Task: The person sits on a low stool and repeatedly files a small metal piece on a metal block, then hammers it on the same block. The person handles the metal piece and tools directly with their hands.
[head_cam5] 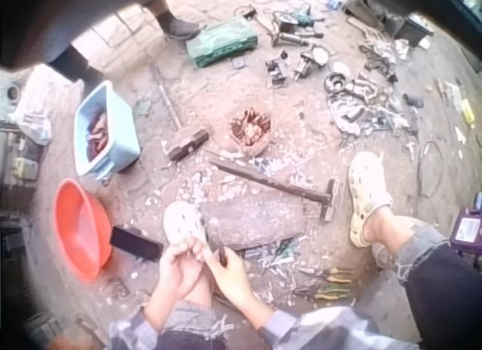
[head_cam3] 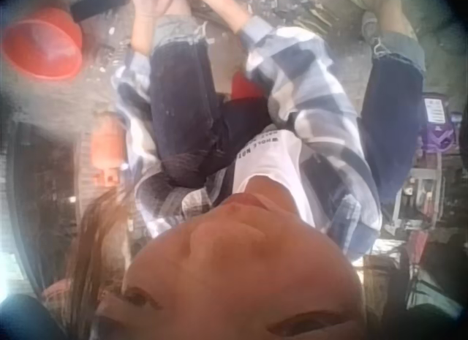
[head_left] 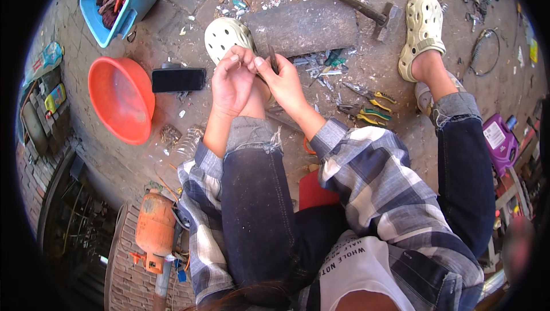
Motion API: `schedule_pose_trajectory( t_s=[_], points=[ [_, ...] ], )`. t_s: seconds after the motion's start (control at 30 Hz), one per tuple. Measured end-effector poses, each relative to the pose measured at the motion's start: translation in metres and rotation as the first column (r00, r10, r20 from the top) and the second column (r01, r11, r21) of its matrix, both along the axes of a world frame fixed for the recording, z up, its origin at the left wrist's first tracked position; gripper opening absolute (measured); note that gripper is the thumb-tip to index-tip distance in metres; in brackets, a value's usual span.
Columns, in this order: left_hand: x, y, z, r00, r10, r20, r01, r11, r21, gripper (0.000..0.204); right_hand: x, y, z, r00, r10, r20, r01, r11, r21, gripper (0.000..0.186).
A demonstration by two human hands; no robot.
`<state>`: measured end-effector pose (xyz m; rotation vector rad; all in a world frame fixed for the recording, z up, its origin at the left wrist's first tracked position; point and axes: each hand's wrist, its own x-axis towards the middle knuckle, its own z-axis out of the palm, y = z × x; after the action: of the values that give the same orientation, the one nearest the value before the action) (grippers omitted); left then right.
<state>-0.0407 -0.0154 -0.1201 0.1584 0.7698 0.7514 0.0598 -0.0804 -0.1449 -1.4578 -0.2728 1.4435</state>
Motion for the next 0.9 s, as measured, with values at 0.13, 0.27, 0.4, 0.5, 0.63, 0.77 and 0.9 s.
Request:
schedule_pose_trajectory(
  t_s=[0.13,0.27,0.4,0.5,0.63,0.77,0.9],
  points=[
    [0.001,-0.001,0.001,0.969,0.157,-0.19,-0.151,0.988,0.042,0.009,0.009,-0.012,-0.008,0.96,0.217,0.179,-0.193,0.971,-0.141,0.032],
    [0.002,0.002,-0.001,0.972,0.036,-0.231,-0.008,0.993,0.119,0.01,0.012,-0.022,-0.027,0.92,0.301,0.251,-0.256,0.946,-0.196,0.038],
    [0.008,-0.001,-0.001,0.92,-0.018,-0.391,0.084,0.985,0.153,0.005,0.031,-0.031,-0.033,0.891,0.283,0.356,-0.206,0.949,-0.239,0.035],
    [0.018,-0.002,0.0,0.859,-0.074,-0.506,0.197,0.961,0.192,0.008,0.054,-0.044,-0.038,0.836,0.134,0.532,-0.012,0.974,-0.227,0.034],
    [0.021,-0.002,-0.003,0.79,-0.119,-0.601,0.301,0.93,0.212,0.011,0.059,-0.049,-0.024,0.774,0.128,0.621,0.031,0.971,-0.239,0.032],
    [0.025,-0.002,-0.004,0.761,-0.123,-0.637,0.339,0.912,0.229,0.012,0.031,-0.037,-0.011,0.756,0.259,0.601,-0.223,0.965,-0.136,0.024],
    [0.028,-0.002,-0.006,0.752,-0.145,-0.643,0.362,0.906,0.219,0.012,0.036,-0.039,-0.021,0.773,0.187,0.607,-0.083,0.977,-0.195,0.025]
  ],
)
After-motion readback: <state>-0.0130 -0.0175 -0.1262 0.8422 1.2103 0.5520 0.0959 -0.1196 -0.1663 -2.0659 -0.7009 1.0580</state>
